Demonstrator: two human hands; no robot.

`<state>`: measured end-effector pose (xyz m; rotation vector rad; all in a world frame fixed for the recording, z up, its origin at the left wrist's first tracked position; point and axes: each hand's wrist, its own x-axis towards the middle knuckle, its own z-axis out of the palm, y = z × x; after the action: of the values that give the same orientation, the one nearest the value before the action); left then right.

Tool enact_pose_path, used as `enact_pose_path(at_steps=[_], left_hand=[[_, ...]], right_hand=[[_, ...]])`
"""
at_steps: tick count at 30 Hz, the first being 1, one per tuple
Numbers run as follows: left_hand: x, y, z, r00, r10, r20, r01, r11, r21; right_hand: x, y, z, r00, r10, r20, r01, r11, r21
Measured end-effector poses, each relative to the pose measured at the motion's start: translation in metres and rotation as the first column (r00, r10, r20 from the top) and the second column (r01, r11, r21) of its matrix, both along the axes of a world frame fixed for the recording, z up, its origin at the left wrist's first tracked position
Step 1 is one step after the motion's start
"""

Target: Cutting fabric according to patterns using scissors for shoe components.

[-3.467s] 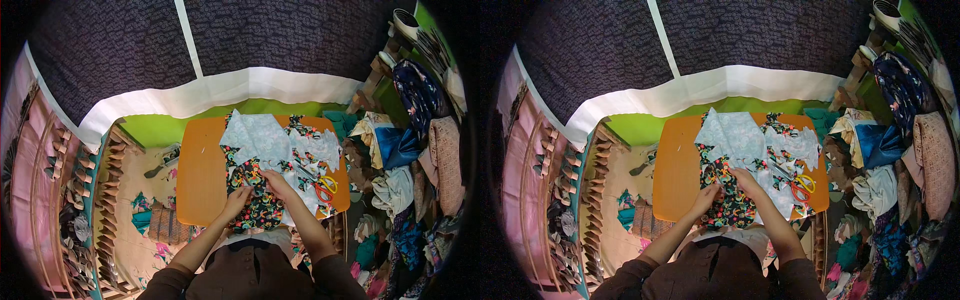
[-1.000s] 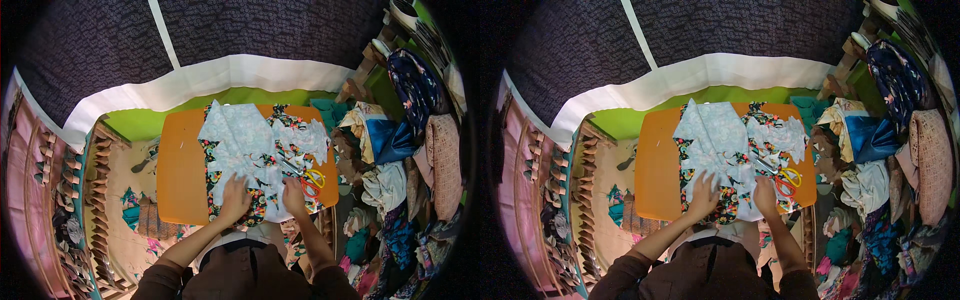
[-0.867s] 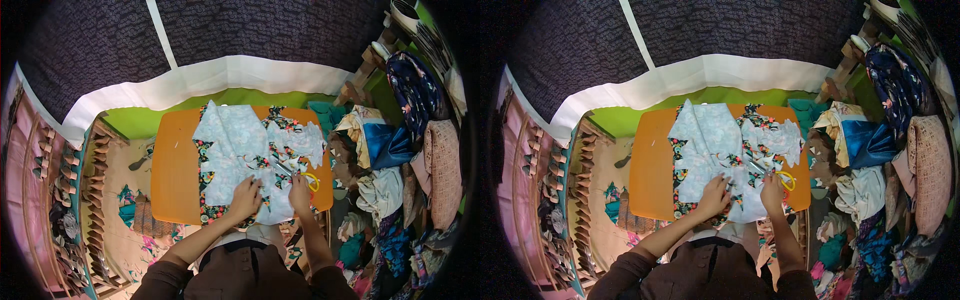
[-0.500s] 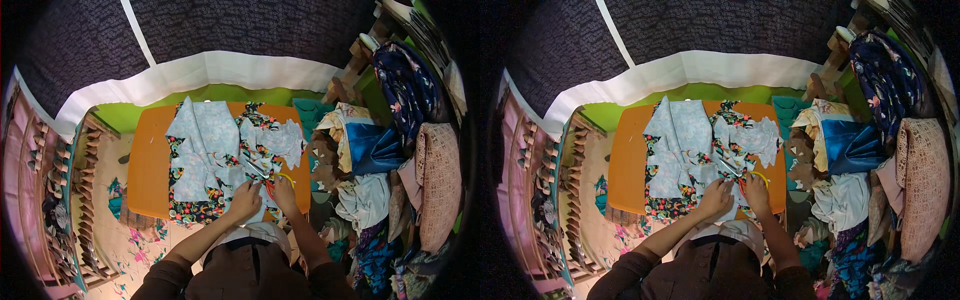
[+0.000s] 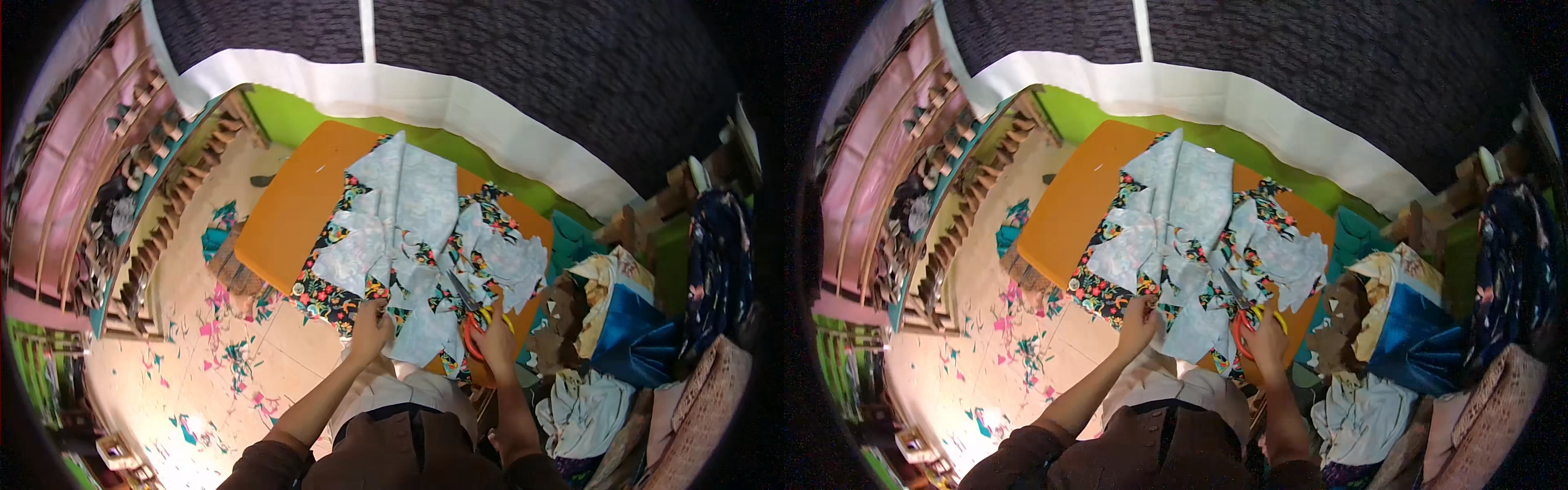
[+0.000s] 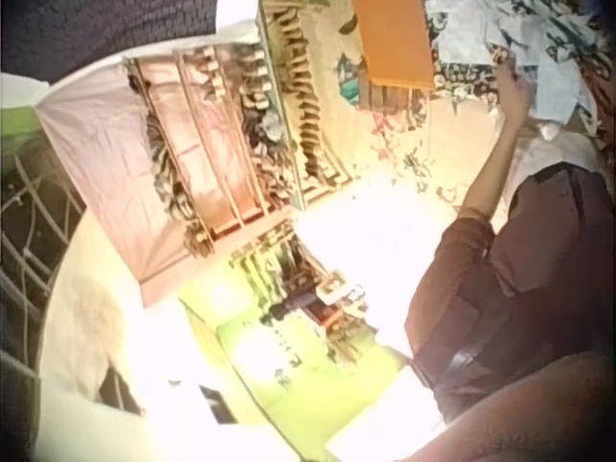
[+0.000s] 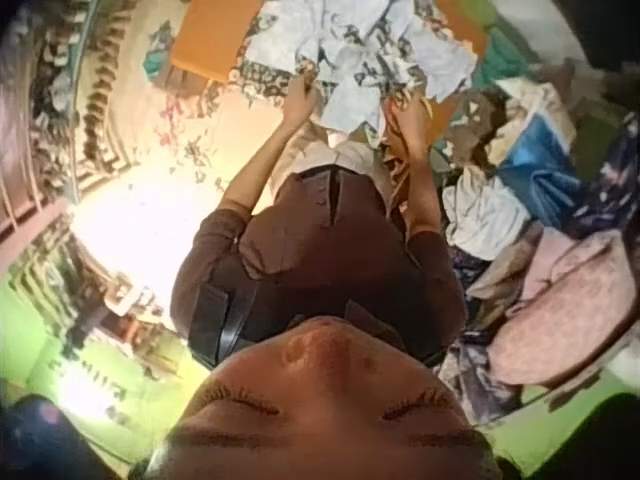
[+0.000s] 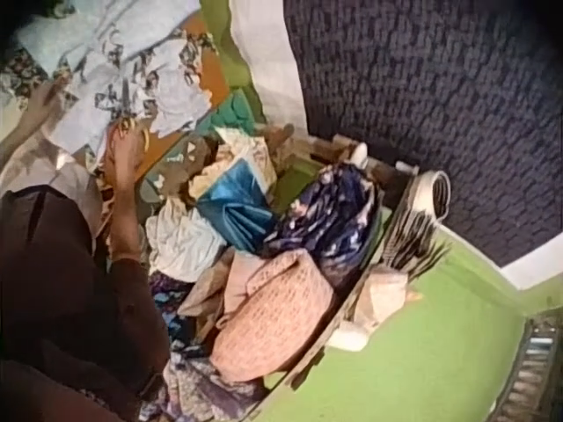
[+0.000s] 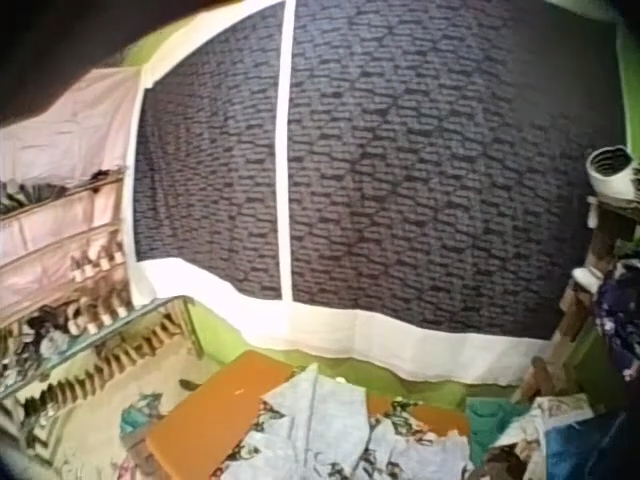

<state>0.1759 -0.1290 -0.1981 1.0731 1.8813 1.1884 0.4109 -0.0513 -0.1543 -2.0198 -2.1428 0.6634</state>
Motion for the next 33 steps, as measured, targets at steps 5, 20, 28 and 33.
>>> enact_pose_path(at_steps=[5,20,28,33], left_hand=[[-0.04,-0.009,0.01,0.906,0.147,-0.398,-0.196,0.977,-0.086],[-0.093,0.012,-0.005,0.589,-0.163,-0.792,0.193,0.979,-0.058],[-0.117,-0.013,0.006,0.546,-0.155,-0.824,0.317,0.948,0.032],[-0.126,-0.022,0.007,0.54,-0.185,-0.821,0.364,0.931,0.03]], right_hand=[[-0.011,-0.002,0.011,0.989,0.018,-0.148,-0.013,0.999,0.035],[-0.094,-0.052,-0.025,0.606,-0.437,-0.664,-0.502,0.437,-0.746],[-0.112,-0.059,-0.037,0.718,-0.248,-0.65,-0.535,0.4,-0.744],[-0.132,-0.056,-0.039,0.757,-0.428,-0.493,-0.38,0.325,-0.866]])
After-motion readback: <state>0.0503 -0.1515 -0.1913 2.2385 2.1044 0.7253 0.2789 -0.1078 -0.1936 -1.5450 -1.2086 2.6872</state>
